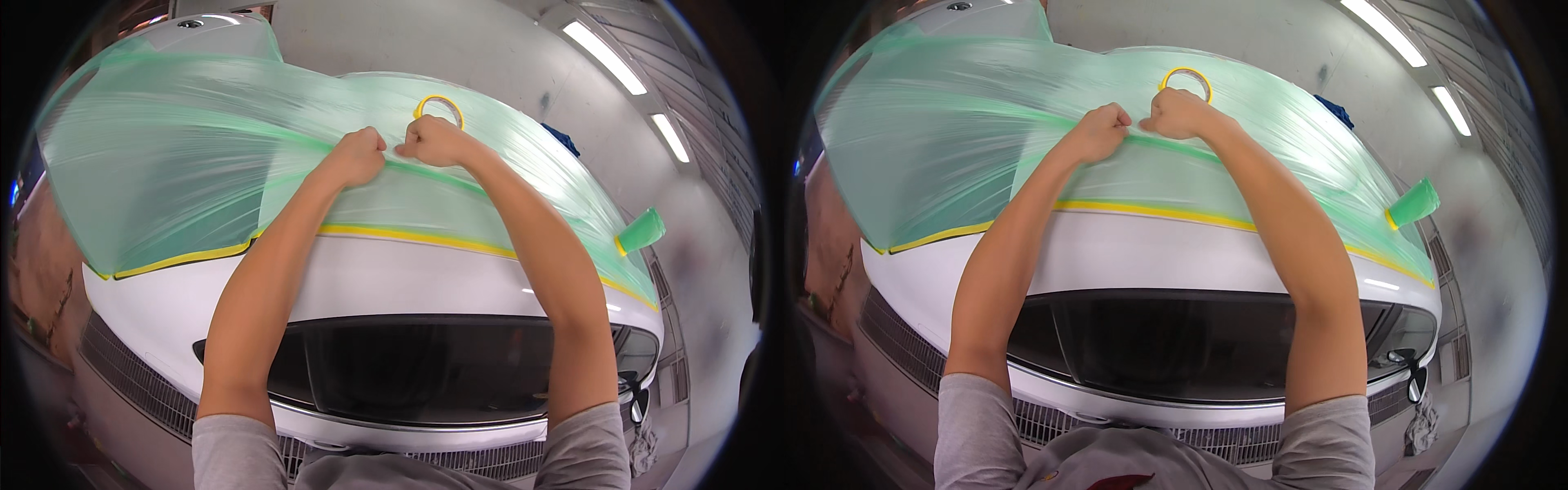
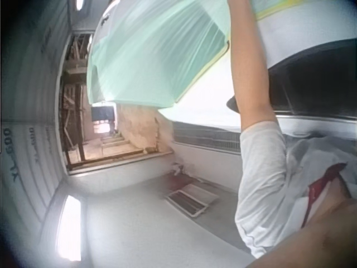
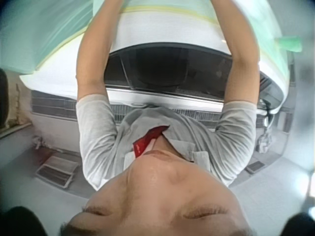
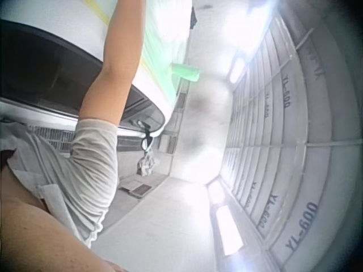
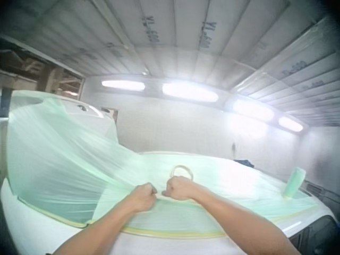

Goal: The person covers a white car with a light green plastic sheet and secures it using yellow masking tape. They smooth the sheet over the hood, roof, and trunk, then apply tape along the edges and seams to hold the sheet in place.

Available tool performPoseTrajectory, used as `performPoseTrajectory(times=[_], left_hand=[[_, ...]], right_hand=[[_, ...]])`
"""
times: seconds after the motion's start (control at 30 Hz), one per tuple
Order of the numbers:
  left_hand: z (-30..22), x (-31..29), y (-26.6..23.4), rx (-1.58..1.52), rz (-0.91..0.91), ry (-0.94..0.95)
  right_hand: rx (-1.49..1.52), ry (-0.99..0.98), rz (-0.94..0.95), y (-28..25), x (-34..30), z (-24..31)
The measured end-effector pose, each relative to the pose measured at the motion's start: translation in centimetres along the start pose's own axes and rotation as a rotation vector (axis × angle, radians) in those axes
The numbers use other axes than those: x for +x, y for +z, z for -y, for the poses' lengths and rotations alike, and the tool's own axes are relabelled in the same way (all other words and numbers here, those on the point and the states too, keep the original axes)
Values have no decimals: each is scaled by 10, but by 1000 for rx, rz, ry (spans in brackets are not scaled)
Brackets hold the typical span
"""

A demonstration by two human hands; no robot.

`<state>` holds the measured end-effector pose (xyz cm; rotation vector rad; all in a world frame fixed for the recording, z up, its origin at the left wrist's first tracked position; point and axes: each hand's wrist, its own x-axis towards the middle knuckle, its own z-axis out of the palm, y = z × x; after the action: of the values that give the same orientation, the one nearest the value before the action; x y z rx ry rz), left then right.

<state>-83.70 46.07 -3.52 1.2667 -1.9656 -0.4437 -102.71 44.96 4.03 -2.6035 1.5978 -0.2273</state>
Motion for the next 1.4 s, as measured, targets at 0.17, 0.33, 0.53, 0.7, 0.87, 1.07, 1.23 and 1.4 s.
performPoseTrajectory(times=[0.17,0.33,0.53,0.7,0.87,1.07,1.23,1.4], left_hand=[[2,2,-5,-85,81,-11],[2,-1,-8,-321,120,-35],[-8,-15,-13,-98,143,97],[-11,-25,-14,-113,107,163],[-1,-27,-4,-105,8,196],[8,-30,7,28,-106,266],[5,-32,17,127,-180,266],[-1,-29,22,244,-184,289]], right_hand=[[63,-209,-85,-13,-41,11],[122,-133,39,-24,-61,26],[221,-60,163,-29,-60,34],[229,-105,164,-26,-52,37],[179,-94,170,-23,-49,45],[-369,-217,76,-26,-47,44],[-649,-220,17,-43,-37,16],[-775,-240,11,-36,-14,-4]])
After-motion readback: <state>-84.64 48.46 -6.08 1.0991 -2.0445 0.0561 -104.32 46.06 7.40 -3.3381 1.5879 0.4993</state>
